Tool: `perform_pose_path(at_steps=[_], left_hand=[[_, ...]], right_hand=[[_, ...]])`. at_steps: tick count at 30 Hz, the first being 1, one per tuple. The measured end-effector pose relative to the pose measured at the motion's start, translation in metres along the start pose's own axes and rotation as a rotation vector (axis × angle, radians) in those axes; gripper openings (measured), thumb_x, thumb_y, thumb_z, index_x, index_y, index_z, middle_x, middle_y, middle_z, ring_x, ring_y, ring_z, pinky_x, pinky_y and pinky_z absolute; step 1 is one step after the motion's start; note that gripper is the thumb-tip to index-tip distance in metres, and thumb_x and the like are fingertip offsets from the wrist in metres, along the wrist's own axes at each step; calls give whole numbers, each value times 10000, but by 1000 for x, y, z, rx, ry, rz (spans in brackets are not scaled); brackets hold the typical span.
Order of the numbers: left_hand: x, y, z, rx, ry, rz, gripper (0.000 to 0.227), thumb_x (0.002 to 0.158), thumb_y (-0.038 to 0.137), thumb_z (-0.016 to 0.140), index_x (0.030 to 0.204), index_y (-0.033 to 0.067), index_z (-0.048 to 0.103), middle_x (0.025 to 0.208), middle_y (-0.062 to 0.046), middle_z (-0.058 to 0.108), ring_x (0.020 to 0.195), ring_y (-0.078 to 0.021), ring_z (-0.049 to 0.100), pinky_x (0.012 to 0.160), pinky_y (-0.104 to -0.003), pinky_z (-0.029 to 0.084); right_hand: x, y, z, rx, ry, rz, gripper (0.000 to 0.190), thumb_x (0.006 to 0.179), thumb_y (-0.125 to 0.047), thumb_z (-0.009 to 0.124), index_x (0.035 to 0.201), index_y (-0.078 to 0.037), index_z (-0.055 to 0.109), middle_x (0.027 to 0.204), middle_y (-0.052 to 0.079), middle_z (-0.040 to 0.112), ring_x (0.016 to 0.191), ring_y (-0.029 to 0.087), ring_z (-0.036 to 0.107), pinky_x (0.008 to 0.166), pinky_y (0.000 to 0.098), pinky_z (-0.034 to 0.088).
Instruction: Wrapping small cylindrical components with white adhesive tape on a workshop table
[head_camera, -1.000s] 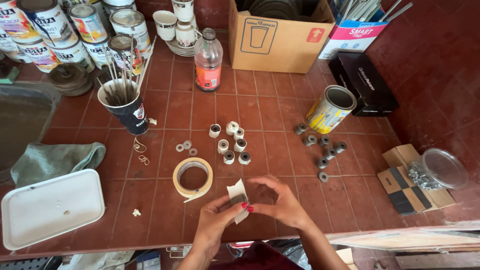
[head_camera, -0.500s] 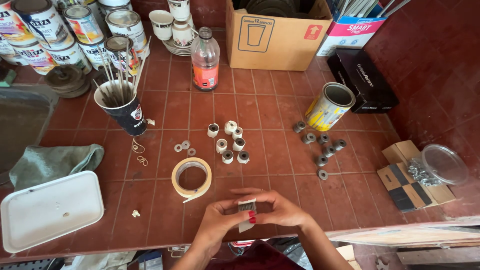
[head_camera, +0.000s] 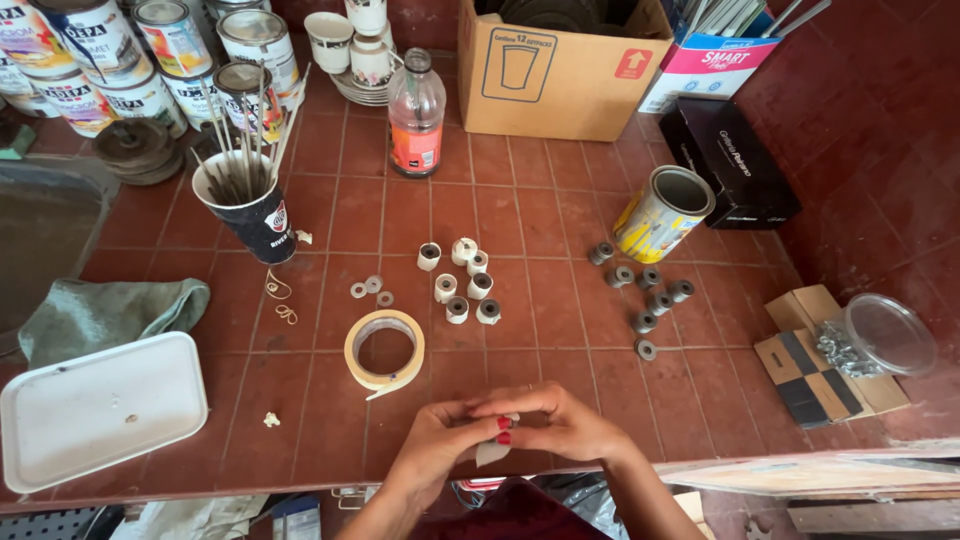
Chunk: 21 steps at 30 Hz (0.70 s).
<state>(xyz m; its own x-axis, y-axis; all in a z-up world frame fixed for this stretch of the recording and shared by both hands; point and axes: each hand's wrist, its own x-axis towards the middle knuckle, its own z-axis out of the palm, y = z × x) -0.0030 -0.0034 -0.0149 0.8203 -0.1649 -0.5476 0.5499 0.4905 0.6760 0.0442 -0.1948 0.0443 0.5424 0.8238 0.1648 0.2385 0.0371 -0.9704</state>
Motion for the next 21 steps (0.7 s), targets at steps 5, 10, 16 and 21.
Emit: perform_pose_path(at_steps=[5, 10, 16, 21], left_hand=[[-20, 26, 11, -3, -83, -44, 275, 820, 29, 779, 1050, -121, 760, 1051, -224, 798, 973, -298, 764, 936, -424, 640], [-20, 35, 11, -21, -158, -44, 412, 897, 208, 684, 1146, -114, 747, 1067, -285, 793, 1010, -319, 764, 963, -408, 615], [-17, 39, 14, -90, -74, -65, 404, 901, 277, 688, 1048, -96, 739, 982, -286, 784, 933, -336, 765, 908, -413, 632], [-18, 41, 17, -179, -52, -101, 424, 873, 258, 712, 1082, -111, 725, 1017, -328, 762, 963, -388, 752, 893, -428, 616]], right_hand=[[-1, 4, -3, -17, 54, 32, 307, 1005, -101, 645, 1306, -45, 662, 1349, 167, 684, 1292, 276, 643, 1096, 413, 531], [0, -1, -3, -14, 64, -39, 288, 1024, -108, 624, 1303, -50, 666, 1333, 178, 683, 1249, 294, 668, 1069, 410, 546], [4, -22, 1, -98, 81, -46, 284, 1046, -79, 566, 1307, -77, 676, 1414, 182, 625, 1332, 305, 625, 1117, 409, 523], [5, -29, -2, -303, 68, -39, 702, 783, -220, 892, 1414, -126, 597, 1510, 165, 565, 1500, 368, 416, 1240, 549, 325]])
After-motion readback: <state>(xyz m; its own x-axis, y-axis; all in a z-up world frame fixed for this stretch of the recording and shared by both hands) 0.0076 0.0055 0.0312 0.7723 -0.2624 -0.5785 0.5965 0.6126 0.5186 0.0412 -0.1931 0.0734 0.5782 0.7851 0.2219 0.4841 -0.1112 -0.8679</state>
